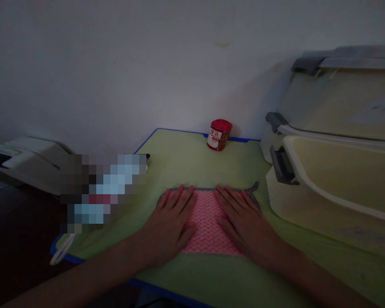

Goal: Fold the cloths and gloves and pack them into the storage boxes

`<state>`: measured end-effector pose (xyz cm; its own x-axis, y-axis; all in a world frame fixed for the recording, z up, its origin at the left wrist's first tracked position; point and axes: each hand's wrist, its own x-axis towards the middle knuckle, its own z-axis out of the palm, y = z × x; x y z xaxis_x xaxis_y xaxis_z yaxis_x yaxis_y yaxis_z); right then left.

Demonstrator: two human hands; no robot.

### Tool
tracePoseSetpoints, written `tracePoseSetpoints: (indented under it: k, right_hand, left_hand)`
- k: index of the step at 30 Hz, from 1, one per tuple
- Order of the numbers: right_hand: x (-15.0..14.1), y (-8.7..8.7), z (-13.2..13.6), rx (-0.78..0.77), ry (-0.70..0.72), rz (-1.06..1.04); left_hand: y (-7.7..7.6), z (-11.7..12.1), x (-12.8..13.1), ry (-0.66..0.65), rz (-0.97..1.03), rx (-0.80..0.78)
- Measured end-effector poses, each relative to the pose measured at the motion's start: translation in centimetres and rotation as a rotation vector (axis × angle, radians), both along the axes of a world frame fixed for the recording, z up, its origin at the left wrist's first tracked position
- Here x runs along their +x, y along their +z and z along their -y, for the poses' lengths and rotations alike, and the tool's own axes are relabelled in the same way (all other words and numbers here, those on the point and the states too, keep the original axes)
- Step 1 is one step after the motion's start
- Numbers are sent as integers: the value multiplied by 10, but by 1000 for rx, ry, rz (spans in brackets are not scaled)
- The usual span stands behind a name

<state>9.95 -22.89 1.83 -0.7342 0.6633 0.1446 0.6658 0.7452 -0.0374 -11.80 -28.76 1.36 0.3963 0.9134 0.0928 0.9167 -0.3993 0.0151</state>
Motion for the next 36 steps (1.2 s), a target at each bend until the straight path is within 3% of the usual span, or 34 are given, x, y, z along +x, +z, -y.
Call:
tracePoseSetpoints:
  k: [13,19,21,24,27,36]
  right_hand:
    - [1,1,1,-13,-37,19]
    - [7,0,1,28,-51,-43]
    - [10,-1,1,51,-43,-59]
    - [13,-1,2,90,-37,-80]
    - [15,1,2,117,-32,-93]
    - [17,3,1,119,-63,-72]
  left_hand:
    - [2,0,2,20,-20,-22]
    - [6,3,-7,-8,103,-36]
    - [11,7,-13,71,219,7]
    - [24,12,-23,319,402,61]
    - [35,7,-29,504,506,12]
    - [28,-15,-35,518,450,-94]
